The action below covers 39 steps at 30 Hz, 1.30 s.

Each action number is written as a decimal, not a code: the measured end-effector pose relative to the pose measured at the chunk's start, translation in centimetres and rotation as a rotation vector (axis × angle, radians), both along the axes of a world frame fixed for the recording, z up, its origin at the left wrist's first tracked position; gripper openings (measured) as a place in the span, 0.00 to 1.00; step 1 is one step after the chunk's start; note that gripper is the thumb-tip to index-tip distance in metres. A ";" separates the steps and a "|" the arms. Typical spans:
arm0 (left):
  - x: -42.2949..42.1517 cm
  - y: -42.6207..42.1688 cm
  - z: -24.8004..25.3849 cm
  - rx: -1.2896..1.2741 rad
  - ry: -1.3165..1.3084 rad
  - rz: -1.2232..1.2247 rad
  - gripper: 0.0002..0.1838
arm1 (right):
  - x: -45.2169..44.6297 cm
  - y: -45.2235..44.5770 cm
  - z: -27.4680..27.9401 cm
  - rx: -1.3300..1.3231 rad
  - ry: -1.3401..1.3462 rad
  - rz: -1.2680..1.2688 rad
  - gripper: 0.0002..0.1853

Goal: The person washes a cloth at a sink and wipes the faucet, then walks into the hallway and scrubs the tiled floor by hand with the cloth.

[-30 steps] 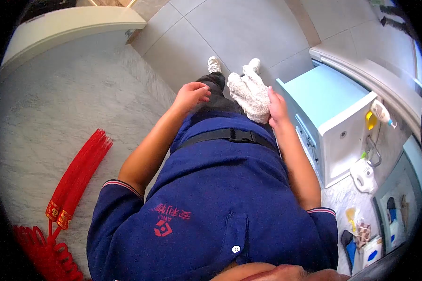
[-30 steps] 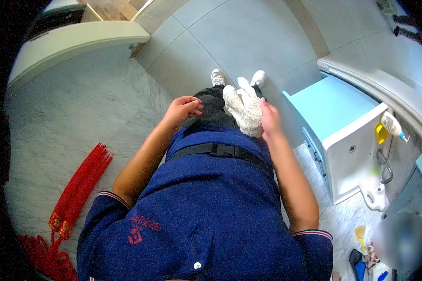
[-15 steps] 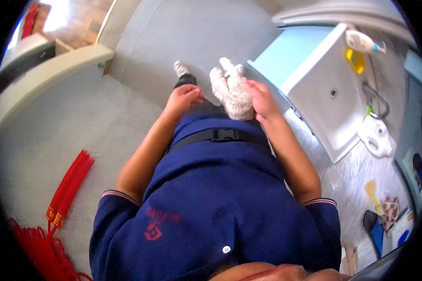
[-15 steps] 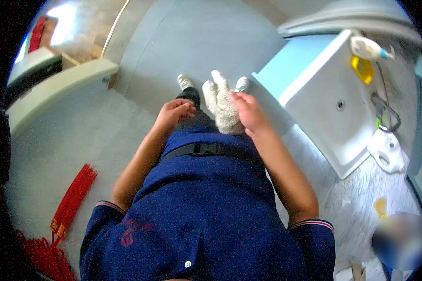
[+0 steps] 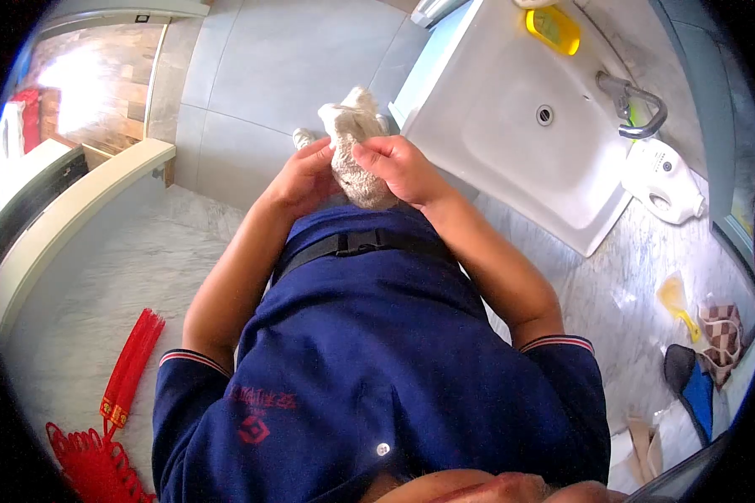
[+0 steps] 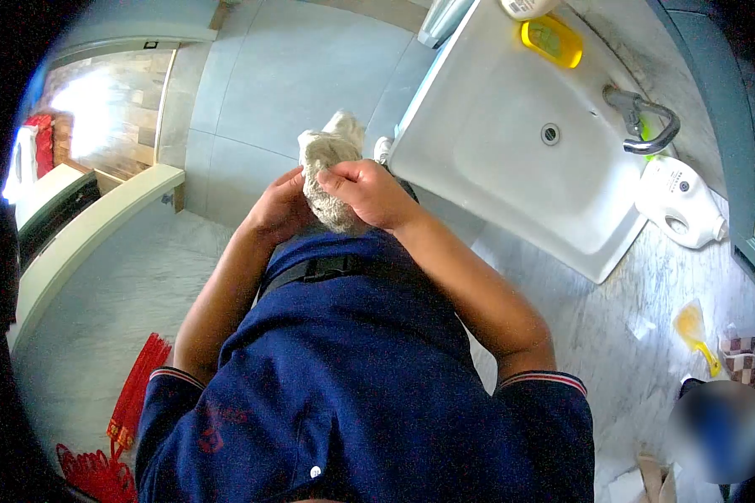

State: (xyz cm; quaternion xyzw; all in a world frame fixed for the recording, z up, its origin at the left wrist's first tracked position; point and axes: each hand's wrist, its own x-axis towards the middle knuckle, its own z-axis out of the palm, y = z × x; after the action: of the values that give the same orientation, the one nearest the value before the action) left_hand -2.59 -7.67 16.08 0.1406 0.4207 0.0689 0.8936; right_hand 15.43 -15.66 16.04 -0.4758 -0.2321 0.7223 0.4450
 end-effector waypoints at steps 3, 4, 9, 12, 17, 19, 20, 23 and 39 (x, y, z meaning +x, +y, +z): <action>2.0 0.5 0.8 0.072 0.086 0.101 0.21 | 2.0 -0.7 -0.7 0.114 -0.235 0.006 0.19; 2.3 0.4 0.7 0.100 0.094 0.084 0.21 | 3.0 -1.1 -1.6 0.192 -0.375 -0.028 0.18; 1.5 0.3 1.1 0.141 0.174 0.011 0.20 | 14.6 -1.1 -3.8 -0.278 -0.390 -0.547 0.13; 0.9 -0.1 1.4 0.119 0.236 0.047 0.18 | 24.8 -2.2 -10.0 -0.453 -0.143 -0.879 0.09; -1.1 -0.7 0.4 0.183 0.356 0.067 0.17 | 32.3 0.7 -14.8 -0.476 -0.124 -1.099 0.16; -0.7 -1.0 1.2 0.187 0.375 0.093 0.18 | 33.5 2.0 -15.5 -0.463 -0.138 -1.067 0.18; -0.7 -1.1 1.1 0.185 0.375 0.078 0.19 | 33.5 2.8 -15.2 -0.513 -0.135 -1.115 0.20; -1.6 -1.2 0.9 0.192 0.371 0.056 0.20 | 32.3 4.0 -13.1 -0.564 -0.238 -1.196 0.20; -1.1 -0.2 0.6 0.165 0.373 0.029 0.17 | 32.2 3.3 -12.2 -0.525 -0.107 -1.297 0.12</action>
State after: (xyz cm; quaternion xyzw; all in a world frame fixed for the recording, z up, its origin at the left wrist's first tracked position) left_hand -3.65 -7.83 16.64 0.2177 0.5737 0.0886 0.7846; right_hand 47.63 -12.35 3.88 -0.6447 0.2590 0.3189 0.6447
